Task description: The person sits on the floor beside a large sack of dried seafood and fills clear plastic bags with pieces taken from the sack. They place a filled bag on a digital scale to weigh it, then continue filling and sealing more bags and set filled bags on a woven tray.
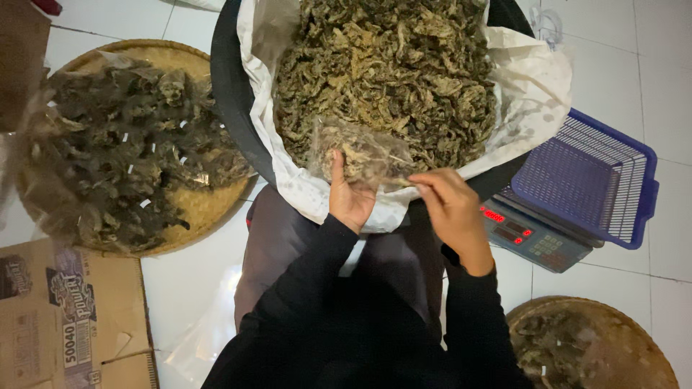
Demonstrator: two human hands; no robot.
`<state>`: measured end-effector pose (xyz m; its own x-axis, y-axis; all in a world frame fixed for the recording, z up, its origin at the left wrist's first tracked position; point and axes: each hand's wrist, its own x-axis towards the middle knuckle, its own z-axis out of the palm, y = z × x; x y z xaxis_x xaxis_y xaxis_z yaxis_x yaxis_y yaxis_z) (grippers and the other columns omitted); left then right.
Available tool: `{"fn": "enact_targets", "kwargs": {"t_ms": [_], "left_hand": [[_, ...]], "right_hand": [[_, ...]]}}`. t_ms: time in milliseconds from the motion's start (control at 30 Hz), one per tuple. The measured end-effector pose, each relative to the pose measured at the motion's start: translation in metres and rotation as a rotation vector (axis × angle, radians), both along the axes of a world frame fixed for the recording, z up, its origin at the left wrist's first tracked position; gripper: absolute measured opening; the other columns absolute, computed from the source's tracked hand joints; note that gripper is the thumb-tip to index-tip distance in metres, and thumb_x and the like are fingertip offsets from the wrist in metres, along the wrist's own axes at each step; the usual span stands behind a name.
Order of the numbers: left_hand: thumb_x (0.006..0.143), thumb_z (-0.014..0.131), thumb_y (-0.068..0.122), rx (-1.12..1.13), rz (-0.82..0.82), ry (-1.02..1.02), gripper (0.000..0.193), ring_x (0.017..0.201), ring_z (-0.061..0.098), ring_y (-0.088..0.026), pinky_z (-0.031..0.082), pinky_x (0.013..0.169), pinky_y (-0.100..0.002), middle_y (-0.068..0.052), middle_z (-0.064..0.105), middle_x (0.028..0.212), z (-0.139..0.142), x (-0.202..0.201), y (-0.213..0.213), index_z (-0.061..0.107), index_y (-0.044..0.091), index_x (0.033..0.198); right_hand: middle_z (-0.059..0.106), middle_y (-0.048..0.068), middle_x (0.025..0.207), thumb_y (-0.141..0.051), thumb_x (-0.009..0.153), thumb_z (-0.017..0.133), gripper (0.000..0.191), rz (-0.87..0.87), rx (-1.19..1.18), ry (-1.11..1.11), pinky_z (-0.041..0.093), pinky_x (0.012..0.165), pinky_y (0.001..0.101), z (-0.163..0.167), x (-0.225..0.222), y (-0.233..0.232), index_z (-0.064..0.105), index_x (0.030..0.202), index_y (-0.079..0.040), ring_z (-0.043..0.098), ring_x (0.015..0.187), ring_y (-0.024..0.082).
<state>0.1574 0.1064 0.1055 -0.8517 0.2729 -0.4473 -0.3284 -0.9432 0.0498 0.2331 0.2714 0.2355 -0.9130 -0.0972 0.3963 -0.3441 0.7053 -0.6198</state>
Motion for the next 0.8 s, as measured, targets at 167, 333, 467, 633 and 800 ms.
{"fn": "enact_targets", "kwargs": {"t_ms": [167,333,467,633,800], "left_hand": [[0.091,0.075,0.047,-0.029,0.049,0.076,0.053,0.104,0.069,-0.024,0.057,0.093,-0.041,-0.006,0.069,0.119,-0.019,-0.002,0.003,0.060,0.012,0.128],[0.100,0.074,0.045,-0.007,0.006,0.180,0.054,0.102,0.068,-0.029,0.057,0.088,-0.041,-0.016,0.067,0.120,-0.028,0.007,0.016,0.058,0.004,0.132],[0.096,0.072,0.042,-0.047,-0.026,0.145,0.051,0.105,0.070,-0.030,0.059,0.092,-0.044,-0.018,0.066,0.123,-0.013,0.012,0.013,0.056,0.008,0.129],[0.092,0.072,0.042,-0.076,-0.051,0.160,0.050,0.101,0.070,-0.031,0.060,0.083,-0.044,-0.014,0.067,0.122,0.003,0.015,0.008,0.059,0.011,0.128],[0.099,0.074,0.036,-0.130,0.022,0.176,0.042,0.103,0.067,-0.026,0.060,0.084,-0.040,-0.012,0.069,0.117,0.002,0.015,0.010,0.063,0.007,0.129]], "right_hand": [[0.072,0.004,0.091,-0.005,0.103,0.066,0.015,-0.205,-0.506,-0.230,0.051,0.068,0.0230,-0.016,-0.004,0.009,0.073,0.115,-0.001,0.062,0.077,0.008],[0.074,0.000,0.091,-0.005,0.100,0.067,0.014,-0.250,-0.559,-0.195,0.053,0.068,0.0198,-0.036,-0.018,-0.008,0.072,0.112,-0.001,0.067,0.078,0.004],[0.071,0.005,0.090,-0.004,0.095,0.070,0.014,-0.107,-0.400,-0.127,0.052,0.066,0.0242,-0.034,-0.020,-0.018,0.071,0.108,-0.003,0.066,0.077,0.009],[0.073,0.009,0.078,-0.016,0.086,0.080,0.012,-0.007,0.054,-0.093,0.050,0.066,0.0354,-0.029,-0.020,-0.028,0.076,0.096,-0.010,0.067,0.063,0.020],[0.072,0.005,0.075,-0.019,0.092,0.074,0.013,-0.211,-0.007,-0.102,0.046,0.076,0.0381,-0.034,-0.017,-0.042,0.071,0.099,-0.008,0.067,0.062,0.020]]}}
